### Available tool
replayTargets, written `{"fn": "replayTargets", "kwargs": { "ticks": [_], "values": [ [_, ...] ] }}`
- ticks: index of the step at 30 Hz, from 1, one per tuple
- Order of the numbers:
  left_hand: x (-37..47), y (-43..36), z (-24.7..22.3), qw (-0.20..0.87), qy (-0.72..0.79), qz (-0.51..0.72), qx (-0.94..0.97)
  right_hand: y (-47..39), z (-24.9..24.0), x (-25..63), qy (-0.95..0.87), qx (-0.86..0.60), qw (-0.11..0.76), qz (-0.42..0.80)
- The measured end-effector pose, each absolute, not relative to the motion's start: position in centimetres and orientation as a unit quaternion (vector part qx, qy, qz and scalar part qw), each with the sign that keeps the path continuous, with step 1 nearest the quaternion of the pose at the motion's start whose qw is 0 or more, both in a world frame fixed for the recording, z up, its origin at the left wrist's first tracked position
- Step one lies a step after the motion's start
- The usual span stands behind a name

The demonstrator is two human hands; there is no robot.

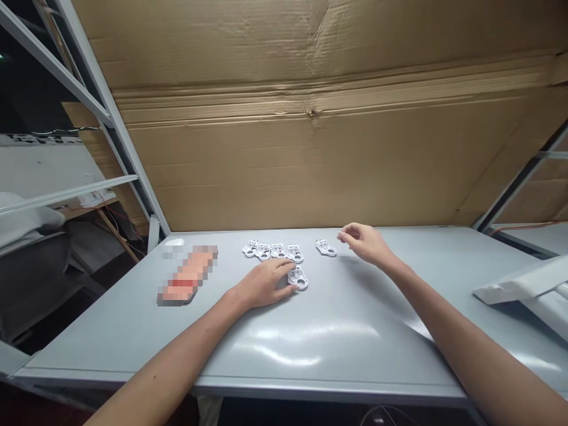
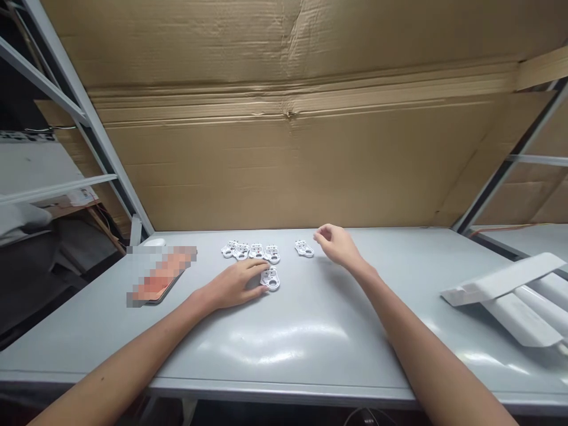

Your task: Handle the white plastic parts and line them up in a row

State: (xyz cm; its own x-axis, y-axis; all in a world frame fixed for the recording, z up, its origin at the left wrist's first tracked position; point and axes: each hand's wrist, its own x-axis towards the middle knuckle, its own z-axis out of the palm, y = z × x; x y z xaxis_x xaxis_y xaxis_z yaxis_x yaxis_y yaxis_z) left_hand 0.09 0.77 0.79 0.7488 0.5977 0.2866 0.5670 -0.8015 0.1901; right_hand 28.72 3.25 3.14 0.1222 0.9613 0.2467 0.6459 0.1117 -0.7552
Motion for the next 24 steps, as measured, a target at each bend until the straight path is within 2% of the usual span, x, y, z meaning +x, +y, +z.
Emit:
{"fn": "replayTargets", "kwargs": {
  "ticks": [4, 10, 24],
  "values": [
    [0.1, 0.7, 0.9, 0.052, 0.311, 0.165, 0.935, 2.7, 2.6, 25.9, -0.605, -0.530, 0.465, 0.370],
    [0.1, 0.8, 1.0, 0.045, 0.307, 0.169, 0.936, 1.9, 1.1, 22.7, -0.580, -0.416, 0.462, 0.527],
    [0.7, 0.1, 0.8, 0.028, 0.299, 0.188, 0.935, 2.1, 0.6, 23.1, -0.510, -0.385, 0.490, 0.593]
  ]
}}
